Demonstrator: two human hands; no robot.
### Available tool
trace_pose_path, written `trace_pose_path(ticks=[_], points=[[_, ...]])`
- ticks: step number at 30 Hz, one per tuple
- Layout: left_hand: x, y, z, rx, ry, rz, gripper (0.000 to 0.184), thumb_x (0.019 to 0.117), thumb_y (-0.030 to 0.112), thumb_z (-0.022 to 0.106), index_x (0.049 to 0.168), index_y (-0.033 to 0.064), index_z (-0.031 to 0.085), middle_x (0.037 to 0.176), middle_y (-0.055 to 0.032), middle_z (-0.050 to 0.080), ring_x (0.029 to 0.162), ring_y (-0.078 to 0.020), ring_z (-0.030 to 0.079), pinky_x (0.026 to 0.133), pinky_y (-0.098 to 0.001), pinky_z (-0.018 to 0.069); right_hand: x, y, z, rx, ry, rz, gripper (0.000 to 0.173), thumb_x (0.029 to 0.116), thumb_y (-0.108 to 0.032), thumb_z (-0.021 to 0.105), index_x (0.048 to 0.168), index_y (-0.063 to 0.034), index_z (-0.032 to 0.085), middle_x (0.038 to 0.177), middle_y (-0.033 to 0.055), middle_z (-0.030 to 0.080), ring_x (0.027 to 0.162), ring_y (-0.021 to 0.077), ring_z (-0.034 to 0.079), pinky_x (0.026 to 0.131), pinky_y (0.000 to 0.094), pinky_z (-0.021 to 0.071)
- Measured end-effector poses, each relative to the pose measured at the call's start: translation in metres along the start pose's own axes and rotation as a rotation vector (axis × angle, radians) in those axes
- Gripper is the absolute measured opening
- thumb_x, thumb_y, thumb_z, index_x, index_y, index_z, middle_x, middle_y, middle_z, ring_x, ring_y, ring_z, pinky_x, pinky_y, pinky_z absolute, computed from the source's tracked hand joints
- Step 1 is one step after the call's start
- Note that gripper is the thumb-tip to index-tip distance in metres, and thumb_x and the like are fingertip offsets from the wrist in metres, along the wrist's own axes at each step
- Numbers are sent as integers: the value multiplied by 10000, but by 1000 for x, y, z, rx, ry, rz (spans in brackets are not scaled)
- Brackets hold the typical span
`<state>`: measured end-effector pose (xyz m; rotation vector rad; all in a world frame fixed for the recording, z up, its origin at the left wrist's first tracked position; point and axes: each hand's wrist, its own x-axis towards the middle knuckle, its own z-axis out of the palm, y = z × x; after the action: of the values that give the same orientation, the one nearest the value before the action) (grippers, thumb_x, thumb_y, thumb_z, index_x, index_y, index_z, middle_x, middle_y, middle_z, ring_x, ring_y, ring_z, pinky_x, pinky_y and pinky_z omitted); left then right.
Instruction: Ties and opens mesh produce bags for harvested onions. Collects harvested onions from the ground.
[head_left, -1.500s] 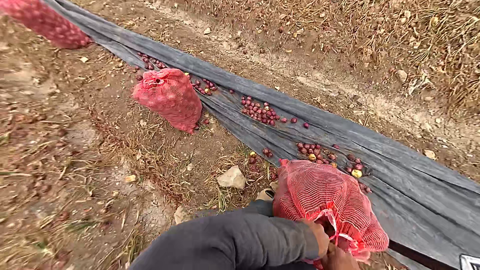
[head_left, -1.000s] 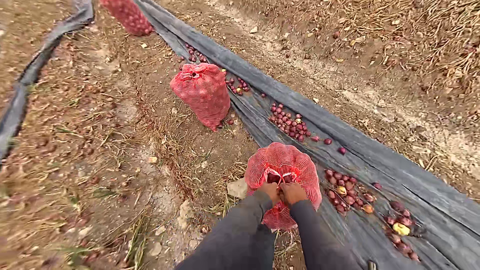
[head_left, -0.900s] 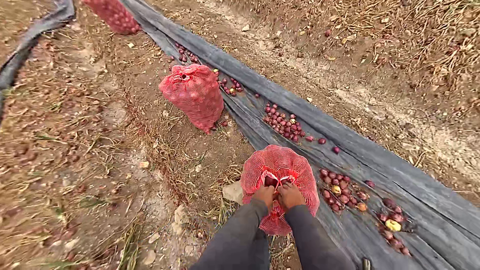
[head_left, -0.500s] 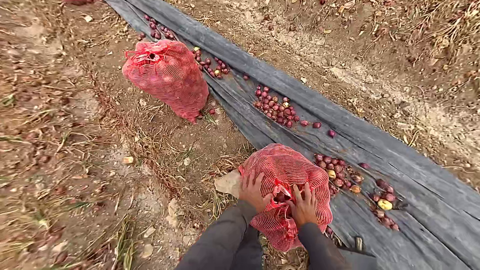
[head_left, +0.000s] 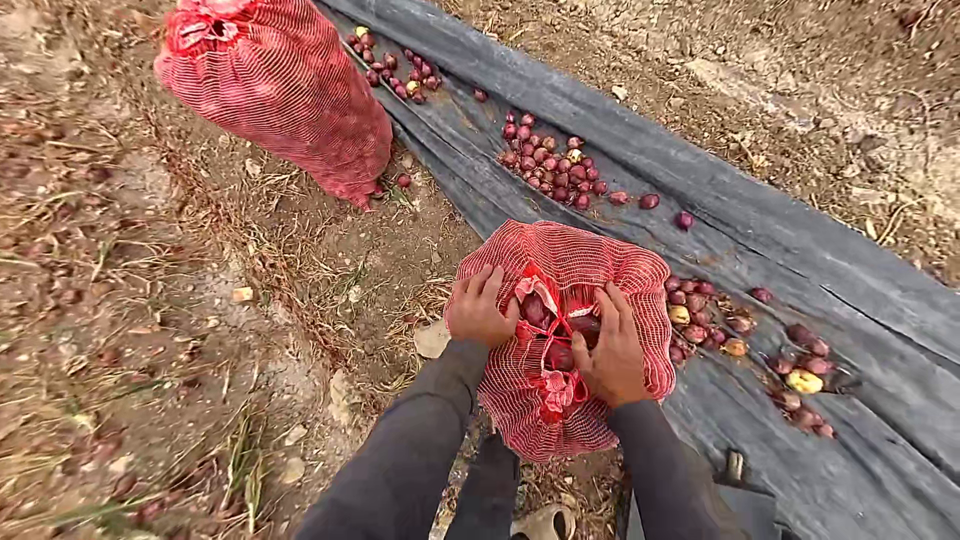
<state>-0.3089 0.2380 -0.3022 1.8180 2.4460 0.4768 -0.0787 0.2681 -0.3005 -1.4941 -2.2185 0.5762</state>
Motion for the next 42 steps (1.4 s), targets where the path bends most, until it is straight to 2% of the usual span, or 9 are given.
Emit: trace_pose_path(ticks=[7,14,22,24,27,31,35,38,42], points=[[56,-21,11,-95,112,-27,423,879,454,655,1173,172,765,1218,-63,744,1174,-340,677,883,-550,581,65,-8,18,-56,-21,-33,605,1029,-508,450,1509,-140,480,1643,269,281,1457,485,374,1134,659,346],[99,-27,0,-137,-49,-164,423,915,475,611,1196,188,744,1263,-43,719,1237,-316,634,971,-538,543,120,-8,-23,-27,-307,-55,424,1033,-211,591,1454,-259,599,1644,152,369,1381,372,534,1017,608,519],[18,33,-50,-247,57,-76,366,917,333,702,1232,146,712,1314,-76,672,1243,-312,591,1062,-551,445,70,-8,-25,40,-182,53,395,1035,-179,600,1424,-236,642,1613,148,433,1372,359,558,1059,589,503],[-19,77,-68,-310,-144,-18,340,931,348,715,1213,159,728,1178,-65,711,1109,-263,665,945,-478,564,55,-5,-28,49,-162,64,385,1023,-178,620,1403,-220,661,1601,173,443,1337,380,586,1024,602,526],[-45,112,-59,-312,-534,-129,472,933,346,726,1359,155,655,1326,-93,657,1230,-292,624,1018,-489,542,33,-9,-39,-10,-228,119,385,1033,-241,619,1417,-258,647,1616,151,427,1404,371,521,1083,593,487],[-50,117,-55,-279,-646,-210,266,933,331,722,1141,169,758,1306,-63,654,1227,-269,614,1025,-487,533,17,-21,-54,-115,-299,191,390,1029,-284,631,1420,-296,636,1628,105,419,1408,377,509,1086,578,484],[-35,114,-76,-297,-852,-241,219,947,260,716,1155,194,744,1333,-95,604,1202,-272,624,992,-498,562,-3,-27,-56,-11,-165,224,448,974,-190,694,1417,-232,641,1577,105,485,1268,387,618,903,583,582],[-32,111,-80,-299,-853,-216,172,958,219,698,1118,194,757,1307,-89,624,1168,-256,645,977,-502,571,-29,-28,-65,125,-54,179,277,947,-99,695,1221,-103,741,1287,146,689,1192,334,668,983,528,570],[-32,113,-83,-332,-886,-238,263,1012,270,606,1223,173,730,1193,-58,718,1130,-211,682,1020,-486,551,-49,-34,-74,275,-336,324,279,951,-119,685,1223,-112,744,1284,112,698,1163,270,685,1005,489,563]])
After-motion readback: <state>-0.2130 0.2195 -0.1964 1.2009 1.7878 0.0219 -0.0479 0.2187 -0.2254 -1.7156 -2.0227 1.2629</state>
